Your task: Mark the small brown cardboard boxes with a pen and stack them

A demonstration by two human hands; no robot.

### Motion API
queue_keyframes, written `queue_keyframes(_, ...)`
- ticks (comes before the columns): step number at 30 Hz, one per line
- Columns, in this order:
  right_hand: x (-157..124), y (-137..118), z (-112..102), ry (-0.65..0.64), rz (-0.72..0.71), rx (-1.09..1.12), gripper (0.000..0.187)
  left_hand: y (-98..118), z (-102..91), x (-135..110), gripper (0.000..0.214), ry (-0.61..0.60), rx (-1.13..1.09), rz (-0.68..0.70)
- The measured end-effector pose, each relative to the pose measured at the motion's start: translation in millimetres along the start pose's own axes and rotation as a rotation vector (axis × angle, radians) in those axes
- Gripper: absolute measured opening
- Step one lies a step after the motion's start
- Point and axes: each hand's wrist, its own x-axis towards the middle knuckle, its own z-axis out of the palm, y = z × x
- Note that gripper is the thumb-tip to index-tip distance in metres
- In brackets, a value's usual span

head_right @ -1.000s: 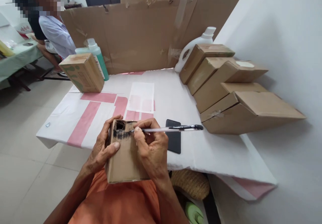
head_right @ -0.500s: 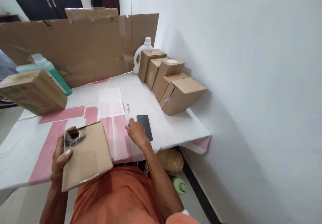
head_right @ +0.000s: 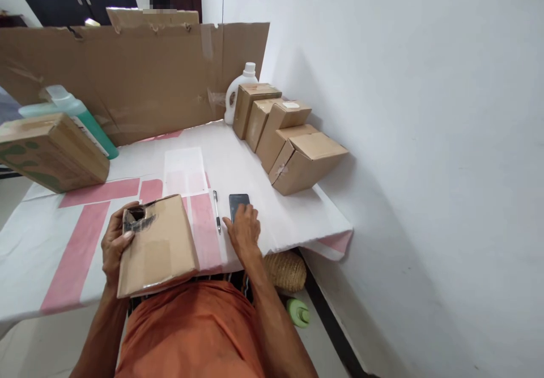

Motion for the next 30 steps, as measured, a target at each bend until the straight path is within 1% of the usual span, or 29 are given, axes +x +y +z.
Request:
queue_keyframes(1, -1, 7, 2, 0.023, 0.053, -0.007, 0.048, -1, 1.9, 0, 0.059, 0.007, -0.001, 0.009)
queue_keyframes(3, -1, 20, 5, 0.006, 0.129, 0.014, 0.057, -3, 4.4, 0, 0.06, 0.023, -0.008, 0.02)
queue_keyframes(5, 4, 28, 8, -0.048, 0.157, 0.09, 0.067, -3, 5.7, -2, 0.061, 0.018, -0.016, 0.02)
queue_keyframes(7, 10, 34, 11, -0.061, 0.184, 0.187, 0.078, -3, 6.6, -4, 0.061, -0.008, -0.011, 0.021)
queue_keyframes(8, 13, 36, 12, -0.06, 0.199, 0.254, 0.079, -2, 7.1, -5, 0.061, -0.015, -0.005, 0.027)
queue_keyframes(9, 15, 37, 13, -0.063, 0.205, 0.334, 0.076, -2, 7.5, -6, 0.061, -0.017, 0.002, 0.036)
queue_keyframes(10, 17, 39, 15, -0.068, 0.198, 0.418, 0.068, -1, 7.9, -7, 0.06, -0.014, 0.008, 0.042)
queue_keyframes(13, 15, 42, 21, -0.099, 0.12, 0.629, 0.038, -1, 8.6, -11, 0.061, -0.005, 0.014, 0.052)
queue_keyframes(14, 12, 42, 23, -0.107, 0.094, 0.668, 0.033, -1, 8.4, -12, 0.062, -0.006, 0.014, 0.051)
queue_keyframes(16, 5, 43, 21, -0.108, 0.065, 0.731, 0.03, -2, 7.5, -14, 0.062, -0.012, 0.019, 0.048)
queue_keyframes(17, 0, 43, 17, -0.12, 0.063, 0.818, 0.031, -2, 6.8, -15, 0.062, -0.016, 0.024, 0.049)
queue_keyframes(19, -13, 42, 1, -0.181, 0.068, 1.125, 0.037, -2, 5.8, -16, 0.061, -0.025, 0.03, 0.052)
queue_keyframes(21, -29, 38, -25, -0.263, 0.056, 1.503, 0.046, -2, 5.9, -17, 0.06, -0.03, 0.026, 0.056)
queue_keyframes(22, -37, 35, -41, -0.293, 0.03, 1.636, 0.048, -2, 6.4, -17, 0.06, -0.032, 0.02, 0.058)
queue_keyframes(24, -56, 28, -71, -0.346, -0.06, 1.764, 0.044, -2, 8.4, -18, 0.06, -0.041, 0.01, 0.062)
queue_keyframes(26, -72, 17, -92, -0.483, -0.165, 1.816, 0.039, -2, 10.4, -19, 0.06, -0.053, 0.016, 0.068)
queue_keyframes(28, -86, 3, -102, -0.677, -0.256, 1.85, 0.039, -3, 11.9, -21, 0.06, -0.073, 0.032, 0.075)
queue_keyframes(30, -95, -14, -100, -0.862, -0.292, 1.905, 0.05, -4, 12.3, -23, 0.059, -0.091, 0.05, 0.083)
